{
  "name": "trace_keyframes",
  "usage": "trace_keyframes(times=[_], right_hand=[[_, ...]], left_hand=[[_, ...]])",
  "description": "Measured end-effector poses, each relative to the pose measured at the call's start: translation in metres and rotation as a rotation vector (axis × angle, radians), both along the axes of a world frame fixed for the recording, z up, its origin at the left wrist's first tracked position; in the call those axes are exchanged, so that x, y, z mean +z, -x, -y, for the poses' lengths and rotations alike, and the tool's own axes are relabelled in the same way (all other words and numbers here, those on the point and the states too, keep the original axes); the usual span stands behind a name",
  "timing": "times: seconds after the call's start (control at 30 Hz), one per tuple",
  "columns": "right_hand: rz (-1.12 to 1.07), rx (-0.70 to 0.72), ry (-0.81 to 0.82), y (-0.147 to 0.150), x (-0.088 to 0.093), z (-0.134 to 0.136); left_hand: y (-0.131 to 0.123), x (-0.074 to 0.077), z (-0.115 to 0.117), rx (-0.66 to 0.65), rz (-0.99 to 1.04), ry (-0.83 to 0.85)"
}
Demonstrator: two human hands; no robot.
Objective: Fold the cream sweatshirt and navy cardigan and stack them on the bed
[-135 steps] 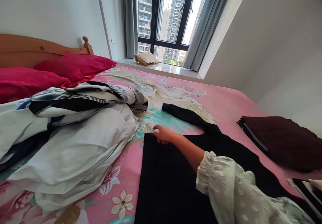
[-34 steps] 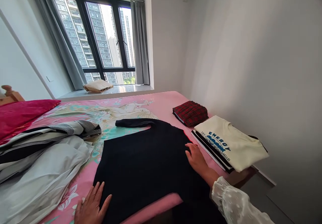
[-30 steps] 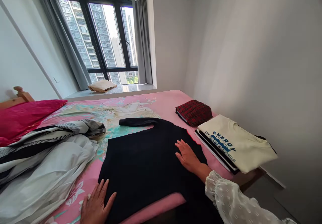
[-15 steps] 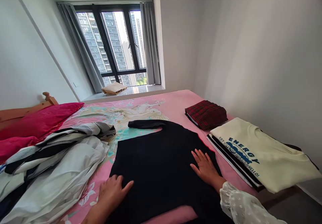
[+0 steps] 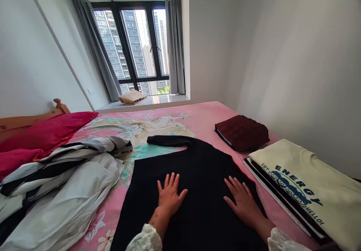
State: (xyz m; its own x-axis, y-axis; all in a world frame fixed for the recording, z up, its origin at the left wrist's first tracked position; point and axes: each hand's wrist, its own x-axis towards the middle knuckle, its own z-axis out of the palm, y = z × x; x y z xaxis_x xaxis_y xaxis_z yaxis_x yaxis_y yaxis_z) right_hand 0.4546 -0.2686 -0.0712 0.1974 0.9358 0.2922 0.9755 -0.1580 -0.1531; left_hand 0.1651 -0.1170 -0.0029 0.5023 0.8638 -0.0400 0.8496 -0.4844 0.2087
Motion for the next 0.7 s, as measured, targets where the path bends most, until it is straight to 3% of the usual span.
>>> trace_keyframes(times=[0.13, 0.2, 0.27, 0.33, 0.47, 0.53, 0.63, 0.7], right_hand=[[0.01, -0.016, -0.016, 0.0, -0.003, 0.0], [0.016, -0.015, -0.025, 0.0, -0.004, -0.001], [0.018, -0.01, -0.032, 0.0, -0.006, -0.002], [0.018, -0.007, -0.035, -0.001, -0.006, -0.002], [0.016, -0.017, -0.025, -0.001, -0.004, -0.001], [0.01, -0.01, -0.012, -0.001, -0.003, 0.0], [-0.002, 0.001, -0.011, -0.001, -0.002, -0.001], [-0.005, -0.003, -0.025, 0.0, -0.001, -0.002]], left_hand=[[0.114, 0.003, -0.033, 0.195, -0.152, 0.012], [0.139, 0.008, -0.04, 0.277, -0.197, 0.012], [0.13, 0.017, -0.042, 0.327, -0.207, -0.031], [0.093, 0.027, -0.037, 0.265, -0.156, -0.103], [-0.003, 0.035, -0.017, -0.057, 0.009, -0.019], [-0.03, 0.03, -0.012, -0.156, 0.032, 0.054], [-0.024, 0.019, -0.026, -0.227, 0.006, 0.067], [0.002, 0.012, -0.052, -0.118, -0.05, 0.033]])
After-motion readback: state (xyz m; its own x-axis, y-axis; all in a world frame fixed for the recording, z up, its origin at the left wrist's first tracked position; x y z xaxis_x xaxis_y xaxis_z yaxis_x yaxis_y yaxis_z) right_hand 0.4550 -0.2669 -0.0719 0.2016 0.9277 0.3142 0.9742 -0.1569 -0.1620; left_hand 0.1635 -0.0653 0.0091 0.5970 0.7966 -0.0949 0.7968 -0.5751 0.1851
